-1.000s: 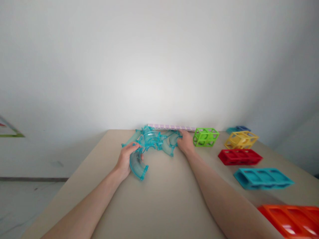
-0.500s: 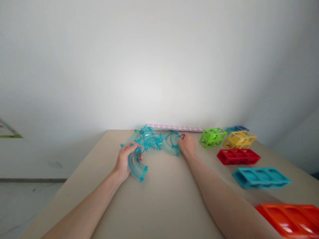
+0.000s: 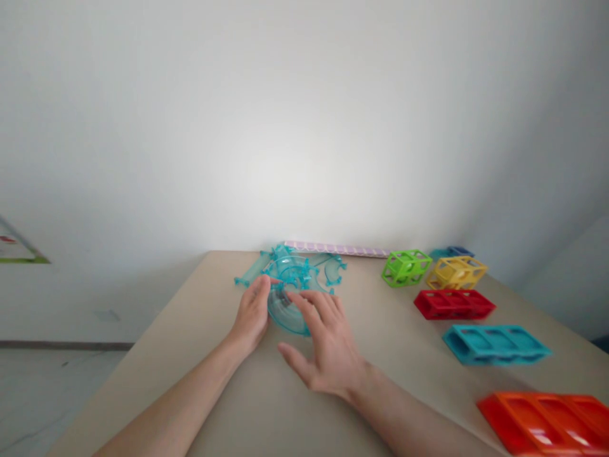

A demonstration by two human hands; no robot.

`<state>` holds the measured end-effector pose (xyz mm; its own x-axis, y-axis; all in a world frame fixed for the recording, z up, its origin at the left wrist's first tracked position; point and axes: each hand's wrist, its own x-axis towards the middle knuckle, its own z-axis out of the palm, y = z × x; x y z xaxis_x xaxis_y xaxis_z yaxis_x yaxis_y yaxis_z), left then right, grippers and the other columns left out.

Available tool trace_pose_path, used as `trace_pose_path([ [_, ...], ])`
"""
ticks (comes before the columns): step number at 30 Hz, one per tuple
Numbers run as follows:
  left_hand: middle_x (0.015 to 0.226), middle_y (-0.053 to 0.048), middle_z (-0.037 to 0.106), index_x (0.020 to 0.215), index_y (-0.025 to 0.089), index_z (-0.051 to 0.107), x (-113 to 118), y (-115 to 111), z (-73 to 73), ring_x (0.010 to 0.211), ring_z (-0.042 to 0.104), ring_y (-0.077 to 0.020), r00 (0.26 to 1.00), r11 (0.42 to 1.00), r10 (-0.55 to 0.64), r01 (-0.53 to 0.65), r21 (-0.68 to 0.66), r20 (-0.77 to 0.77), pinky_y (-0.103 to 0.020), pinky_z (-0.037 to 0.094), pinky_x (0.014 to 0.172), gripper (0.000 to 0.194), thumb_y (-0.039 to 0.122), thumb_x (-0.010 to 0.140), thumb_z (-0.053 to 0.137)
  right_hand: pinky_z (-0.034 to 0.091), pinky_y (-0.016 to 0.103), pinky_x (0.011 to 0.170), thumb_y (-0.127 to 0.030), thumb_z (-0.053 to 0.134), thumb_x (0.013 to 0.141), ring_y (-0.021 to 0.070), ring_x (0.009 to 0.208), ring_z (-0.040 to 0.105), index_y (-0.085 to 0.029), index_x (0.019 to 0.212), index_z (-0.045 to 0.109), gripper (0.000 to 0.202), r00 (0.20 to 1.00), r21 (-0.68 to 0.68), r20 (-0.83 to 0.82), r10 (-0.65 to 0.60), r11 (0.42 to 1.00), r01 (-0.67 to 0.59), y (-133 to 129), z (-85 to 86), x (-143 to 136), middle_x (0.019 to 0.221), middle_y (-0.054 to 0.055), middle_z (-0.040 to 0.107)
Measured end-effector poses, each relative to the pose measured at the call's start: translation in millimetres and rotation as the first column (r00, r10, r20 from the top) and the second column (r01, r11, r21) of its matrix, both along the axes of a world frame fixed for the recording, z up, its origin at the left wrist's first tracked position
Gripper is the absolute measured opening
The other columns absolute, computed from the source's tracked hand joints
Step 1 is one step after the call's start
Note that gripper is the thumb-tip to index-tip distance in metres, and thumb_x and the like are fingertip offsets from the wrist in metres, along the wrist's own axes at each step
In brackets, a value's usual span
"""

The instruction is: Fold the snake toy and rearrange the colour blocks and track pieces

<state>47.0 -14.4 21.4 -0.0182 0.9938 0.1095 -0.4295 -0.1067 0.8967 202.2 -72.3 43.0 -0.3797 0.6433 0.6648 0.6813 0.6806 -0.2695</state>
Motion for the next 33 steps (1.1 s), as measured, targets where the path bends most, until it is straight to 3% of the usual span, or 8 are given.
trace_pose_path([
  [5,0.104,-0.008,0.068,0.100,0.019,0.059,9.4,-15.1,3.8,0.094,0.065,-0.0212,0.962,0.969,-0.244,0.238,0.062,0.122,-0.033,0.051,0.082,0.044,0.056,0.077,0.064,0.040,0.039,0.087,-0.028,0.046,0.094,0.0242,0.098,0.057,-0.016,0.127,0.053,0.036,0.978,0.009,0.149,-0.147,0.989,0.147,8.4,7.0,-2.3,0.108,0.012,0.064],
  [7,0.113,-0.009,0.065,0.111,0.021,0.056,9.9,-18.0,7.5,0.096,0.065,-0.0213,0.938,0.949,-0.315,0.314,0.031,0.141,-0.036,0.050,0.087,0.049,0.054,0.076,0.067,0.041,0.036,0.082,-0.028,0.043,0.095,0.0231,0.092,0.059,-0.015,0.125,0.055,0.034,0.941,0.031,0.142,-0.308,0.951,0.307,21.4,13.0,14.6,0.102,0.011,0.065],
  [11,0.114,-0.012,0.063,0.116,0.018,0.054,6.1,-15.9,8.3,0.096,0.066,-0.0234,0.927,0.928,-0.368,0.371,-0.034,0.068,-0.042,0.048,0.091,0.046,0.049,0.083,0.062,0.039,0.038,0.081,-0.029,0.042,0.095,0.0278,0.095,0.061,-0.015,0.125,0.054,0.036,0.660,-0.036,0.229,-0.716,0.671,0.740,41.6,21.8,62.6,0.105,0.015,0.064],
  [13,0.105,-0.011,0.065,0.112,0.017,0.055,4.0,-13.7,6.0,0.089,0.067,-0.0221,0.922,0.921,-0.386,0.387,-0.038,0.037,-0.041,0.050,0.086,0.040,0.045,0.085,0.060,0.039,0.041,0.082,-0.025,0.043,0.092,0.0308,0.100,0.060,-0.014,0.124,0.053,0.035,0.537,-0.112,0.357,-0.764,0.535,0.837,49.2,19.6,83.8,0.108,0.016,0.063],
  [15,0.098,-0.010,0.065,0.109,0.016,0.057,2.7,-12.2,4.0,0.082,0.067,-0.0202,0.918,0.917,-0.396,0.396,-0.037,0.020,-0.039,0.052,0.080,0.035,0.042,0.086,0.060,0.039,0.044,0.083,-0.016,0.047,0.086,0.0323,0.101,0.060,-0.011,0.125,0.051,0.039,0.502,-0.162,0.422,-0.755,0.483,0.861,55.4,13.4,98.5,0.108,0.017,0.064],
  [19,0.093,-0.008,0.063,0.106,0.015,0.058,0.8,-10.9,3.3,0.074,0.064,-0.0183,0.914,0.914,-0.406,0.406,-0.016,0.010,-0.038,0.053,0.073,0.031,0.039,0.086,0.059,0.037,0.049,0.089,-0.007,0.050,0.075,0.0328,0.104,0.060,-0.009,0.123,0.051,0.048,0.515,-0.202,0.480,-0.710,0.482,0.853,61.4,2.3,108.3,0.111,0.017,0.064],
  [25,0.089,-0.007,0.062,0.103,0.015,0.058,-1.2,-10.9,4.6,0.068,0.062,-0.0170,0.912,0.912,-0.410,0.410,-0.003,0.017,-0.038,0.053,0.068,0.027,0.035,0.086,0.059,0.026,0.059,0.095,-0.006,0.047,0.078,0.0368,0.108,0.055,-0.010,0.130,0.048,0.052,0.499,-0.169,0.516,-0.696,0.489,0.856,56.9,2.0,97.4,0.113,0.021,0.060],
  [33,0.086,-0.006,0.062,0.100,0.014,0.060,-1.6,-10.5,5.5,0.065,0.061,-0.0158,0.914,0.914,-0.404,0.404,-0.012,0.024,-0.036,0.053,0.065,0.026,0.034,0.084,0.060,0.033,0.051,0.093,-0.008,0.047,0.080,0.0343,0.108,0.053,-0.015,0.121,0.059,0.044,0.564,-0.158,0.526,-0.637,0.578,0.800,53.8,-2.5,77.9,0.113,0.018,0.058],
])
